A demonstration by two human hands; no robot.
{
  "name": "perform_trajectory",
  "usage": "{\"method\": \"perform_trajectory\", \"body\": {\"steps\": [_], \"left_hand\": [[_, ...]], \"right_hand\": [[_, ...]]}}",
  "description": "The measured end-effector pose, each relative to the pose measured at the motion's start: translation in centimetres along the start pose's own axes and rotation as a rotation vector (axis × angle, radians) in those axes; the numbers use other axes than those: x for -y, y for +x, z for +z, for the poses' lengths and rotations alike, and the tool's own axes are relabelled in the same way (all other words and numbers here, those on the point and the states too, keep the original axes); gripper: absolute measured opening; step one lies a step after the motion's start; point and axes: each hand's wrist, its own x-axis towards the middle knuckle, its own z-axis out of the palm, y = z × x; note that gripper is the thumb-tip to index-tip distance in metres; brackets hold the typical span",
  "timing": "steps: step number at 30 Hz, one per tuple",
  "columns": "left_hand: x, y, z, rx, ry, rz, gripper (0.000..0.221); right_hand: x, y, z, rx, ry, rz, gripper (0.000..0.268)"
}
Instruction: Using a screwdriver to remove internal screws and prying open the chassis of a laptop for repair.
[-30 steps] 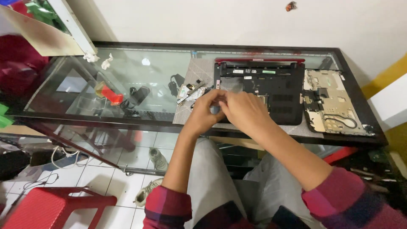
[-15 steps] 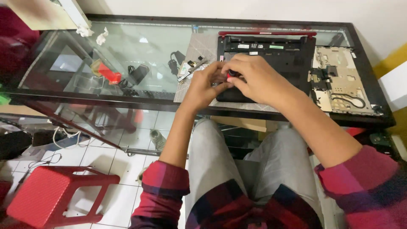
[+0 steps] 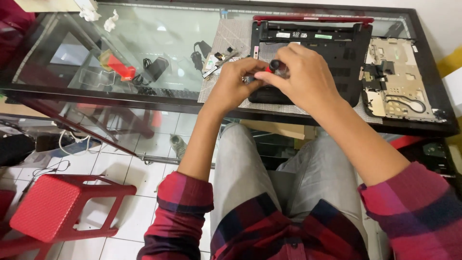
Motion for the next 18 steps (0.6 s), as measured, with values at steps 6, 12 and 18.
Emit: {"method": "perform_trajectory", "body": {"steps": [6, 12, 18], "left_hand": [[-0.7, -0.1, -0.7, 0.101, -0.243, -0.123, 0.027], [-0.7, 0.1, 0.0, -0.010, -0.171, -0.101, 0.034], [0.6, -0.2, -0.5, 0.002, -0.112, -0.008, 0.021]], "right_hand": [[1.0, 0.4, -1.7, 0.026, 0.430, -0.247, 0.029], [0.0, 0.3, 0.3, -0.119, 0.138, -0.198, 0.024], [1.3, 0.3, -2.0, 0.039, 0.273, -0.125, 0.029]]}}
